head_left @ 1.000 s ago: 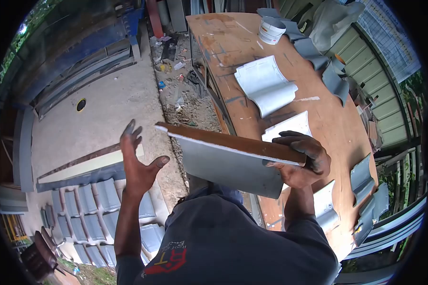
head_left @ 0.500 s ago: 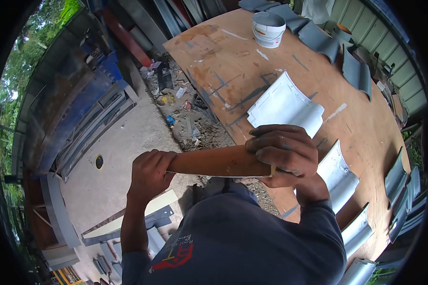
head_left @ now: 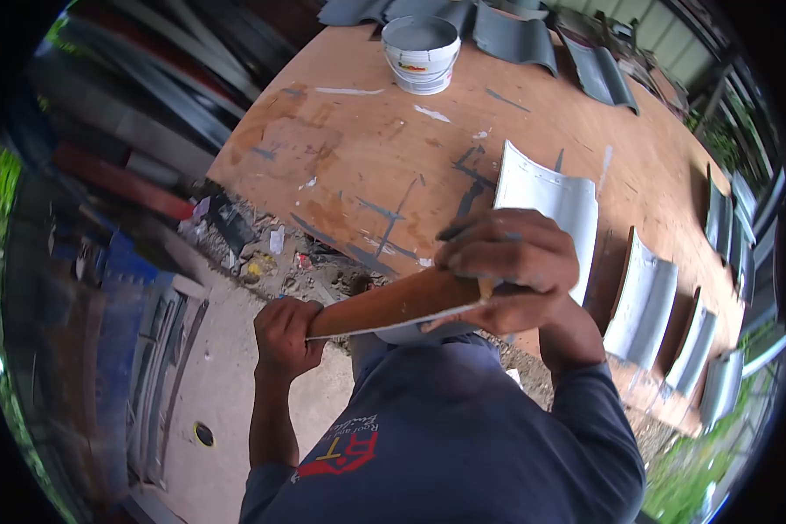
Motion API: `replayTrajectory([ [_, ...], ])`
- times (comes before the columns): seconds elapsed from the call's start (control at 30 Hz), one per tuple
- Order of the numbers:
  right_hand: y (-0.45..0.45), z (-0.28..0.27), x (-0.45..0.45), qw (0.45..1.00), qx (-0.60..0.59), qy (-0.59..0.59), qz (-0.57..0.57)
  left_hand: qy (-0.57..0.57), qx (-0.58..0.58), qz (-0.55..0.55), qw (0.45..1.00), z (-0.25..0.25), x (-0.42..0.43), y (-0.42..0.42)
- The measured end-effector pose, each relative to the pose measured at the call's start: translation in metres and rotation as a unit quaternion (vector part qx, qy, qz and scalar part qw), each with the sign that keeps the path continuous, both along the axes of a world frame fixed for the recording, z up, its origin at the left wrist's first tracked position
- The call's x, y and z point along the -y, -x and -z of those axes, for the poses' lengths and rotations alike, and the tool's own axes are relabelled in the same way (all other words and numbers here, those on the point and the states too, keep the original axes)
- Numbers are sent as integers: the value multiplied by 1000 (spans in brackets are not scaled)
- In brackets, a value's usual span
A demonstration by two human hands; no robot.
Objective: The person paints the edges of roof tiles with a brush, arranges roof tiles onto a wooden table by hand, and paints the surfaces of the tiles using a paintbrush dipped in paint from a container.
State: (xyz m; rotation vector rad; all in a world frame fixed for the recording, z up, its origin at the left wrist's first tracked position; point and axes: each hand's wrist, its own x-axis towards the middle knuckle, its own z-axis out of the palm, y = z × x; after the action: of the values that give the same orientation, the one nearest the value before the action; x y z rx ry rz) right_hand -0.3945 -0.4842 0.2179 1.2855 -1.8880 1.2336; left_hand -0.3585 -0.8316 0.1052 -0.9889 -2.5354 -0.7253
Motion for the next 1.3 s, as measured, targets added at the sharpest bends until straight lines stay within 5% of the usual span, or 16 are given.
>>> replayTrajectory([
  [0.1,54,-13,55,987,84,-62,125,-17,-8,25,1000,6,34,74],
  [0.17,100,-17,82,950,259,-2,172,-27,58,27,998,11,51,114],
  [0.27,176,18,81,913,346,8,215,-58,88,55,993,32,51,176],
  [0.7,349,198,33,867,363,-14,342,-115,299,35,947,128,-8,321],
  [0.77,328,199,53,811,371,2,452,-73,330,-1,941,151,-11,341],
  [0.87,238,194,79,836,251,43,486,-170,345,43,922,189,-9,332],
  [0.97,109,206,101,722,244,-71,644,-119,382,-3,917,205,0,334],
  [1.03,50,233,118,588,410,-49,696,-160,363,-3,918,216,-1,333],
  [1.07,41,241,124,582,407,-47,703,-148,361,-4,921,220,3,334],
  [1.13,33,255,133,535,585,-43,608,-136,357,6,924,221,-2,335],
  [1.3,82,296,121,592,487,-36,641,-213,328,0,921,221,-24,347],
])
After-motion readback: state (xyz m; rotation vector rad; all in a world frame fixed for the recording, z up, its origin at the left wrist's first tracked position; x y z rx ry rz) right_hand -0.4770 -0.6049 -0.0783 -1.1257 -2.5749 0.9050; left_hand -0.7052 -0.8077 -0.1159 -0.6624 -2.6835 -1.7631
